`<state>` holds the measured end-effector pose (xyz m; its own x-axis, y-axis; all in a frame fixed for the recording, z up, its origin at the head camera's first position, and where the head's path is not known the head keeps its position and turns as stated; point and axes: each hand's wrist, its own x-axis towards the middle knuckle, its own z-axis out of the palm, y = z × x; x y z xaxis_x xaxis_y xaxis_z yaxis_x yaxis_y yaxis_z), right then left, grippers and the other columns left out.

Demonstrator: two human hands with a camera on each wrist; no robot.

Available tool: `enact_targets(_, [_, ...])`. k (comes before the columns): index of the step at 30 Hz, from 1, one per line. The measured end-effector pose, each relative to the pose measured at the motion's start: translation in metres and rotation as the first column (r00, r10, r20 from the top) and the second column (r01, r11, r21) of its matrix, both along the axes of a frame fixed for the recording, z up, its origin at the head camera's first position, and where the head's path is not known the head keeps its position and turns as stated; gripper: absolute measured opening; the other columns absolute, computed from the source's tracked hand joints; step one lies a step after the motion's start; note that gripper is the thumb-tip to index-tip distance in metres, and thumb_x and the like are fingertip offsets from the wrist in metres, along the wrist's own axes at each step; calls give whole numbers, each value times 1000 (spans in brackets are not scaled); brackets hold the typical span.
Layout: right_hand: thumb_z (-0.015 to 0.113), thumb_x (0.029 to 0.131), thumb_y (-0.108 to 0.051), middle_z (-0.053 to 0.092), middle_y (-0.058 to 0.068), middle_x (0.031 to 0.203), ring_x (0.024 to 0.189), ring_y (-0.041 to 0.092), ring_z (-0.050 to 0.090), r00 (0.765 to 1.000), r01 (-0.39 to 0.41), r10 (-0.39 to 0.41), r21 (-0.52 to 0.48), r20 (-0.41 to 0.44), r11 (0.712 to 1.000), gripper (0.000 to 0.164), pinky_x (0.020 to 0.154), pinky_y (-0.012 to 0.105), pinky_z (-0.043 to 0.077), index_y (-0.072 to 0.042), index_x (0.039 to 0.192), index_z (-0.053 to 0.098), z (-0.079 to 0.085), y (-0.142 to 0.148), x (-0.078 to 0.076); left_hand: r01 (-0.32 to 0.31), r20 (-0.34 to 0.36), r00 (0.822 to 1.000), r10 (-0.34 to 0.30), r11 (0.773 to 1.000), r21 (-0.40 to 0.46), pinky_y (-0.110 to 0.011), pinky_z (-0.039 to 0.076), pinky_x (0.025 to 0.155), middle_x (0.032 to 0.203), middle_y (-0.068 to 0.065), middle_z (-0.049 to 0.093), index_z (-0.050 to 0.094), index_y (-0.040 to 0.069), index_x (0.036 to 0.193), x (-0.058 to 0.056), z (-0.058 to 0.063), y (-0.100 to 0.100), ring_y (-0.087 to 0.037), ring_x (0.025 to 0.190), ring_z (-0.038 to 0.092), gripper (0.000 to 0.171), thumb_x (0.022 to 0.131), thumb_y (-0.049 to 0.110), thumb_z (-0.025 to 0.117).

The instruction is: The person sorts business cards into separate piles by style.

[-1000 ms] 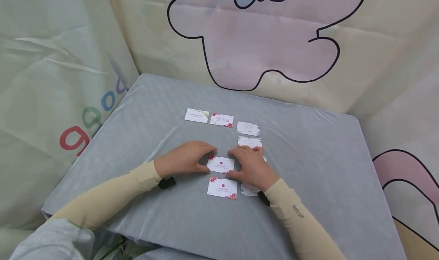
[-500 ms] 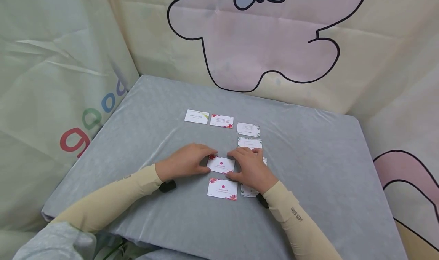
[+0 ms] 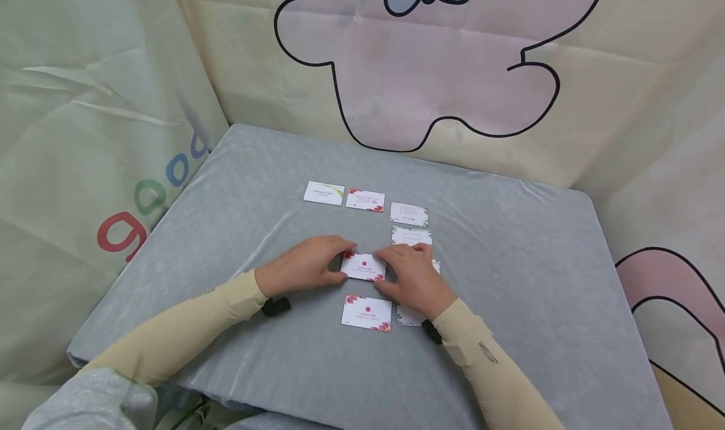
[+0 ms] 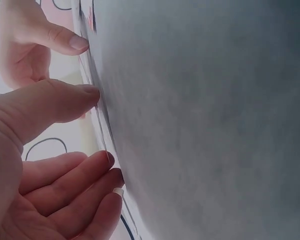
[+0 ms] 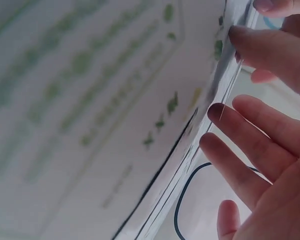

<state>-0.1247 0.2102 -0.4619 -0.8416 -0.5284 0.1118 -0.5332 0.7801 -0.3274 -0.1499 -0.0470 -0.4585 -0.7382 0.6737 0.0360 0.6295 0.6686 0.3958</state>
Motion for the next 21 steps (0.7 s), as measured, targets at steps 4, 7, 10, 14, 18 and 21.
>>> enact_targets(4, [82,83,-35,69,0,124,121,18,61,1000,7,-7,24,0,1000,53,101,53,25,-18,130,65,-1,-3,-9,-8,-30,1000,8,1000,6,-30,53,87,109,-1,68,60,7,133,-7,0,-2,-11,92,57,53,86,24,75])
enact_targets(7, [82,84,-36,69,0,126,123,19,61,1000,26,-26,39,6,999,54,100,54,25,-19,132,64,-3,-4,-20,-19,-45,999,19,1000,-2,-31,53,89,110,-1,68,60,8,134,-15,0,-2,-12,95,59,53,86,26,75])
enact_targets(10, [82,84,-37,69,0,128,125,20,60,999,44,-45,22,9,999,54,101,55,24,-19,132,64,-3,-3,-33,-41,-41,998,40,999,-17,-33,52,96,117,-1,68,58,9,137,-27,1,0,-14,104,61,56,87,27,75])
enact_targets(14, [80,86,-38,67,1,131,129,22,57,997,76,-77,22,23,997,54,102,57,23,-20,134,63,0,-4,-52,-64,-50,997,63,997,-33,-35,50,102,125,-2,67,56,10,141,-48,6,2,-16,114,62,60,87,28,74])
enact_targets(18, [79,87,-39,66,3,135,131,25,56,994,104,-105,41,27,994,55,100,58,24,-19,136,62,2,-7,-74,-77,-99,993,71,995,-59,-36,50,102,123,-2,69,58,10,140,-72,7,3,-17,112,63,59,87,29,74])
enact_targets(21, [78,87,-39,65,3,137,131,25,55,993,117,-118,39,28,992,55,99,57,24,-20,136,62,0,-8,-89,-92,-125,989,82,992,-82,-37,49,102,123,-3,69,59,10,138,-86,5,3,-20,113,63,56,87,29,74])
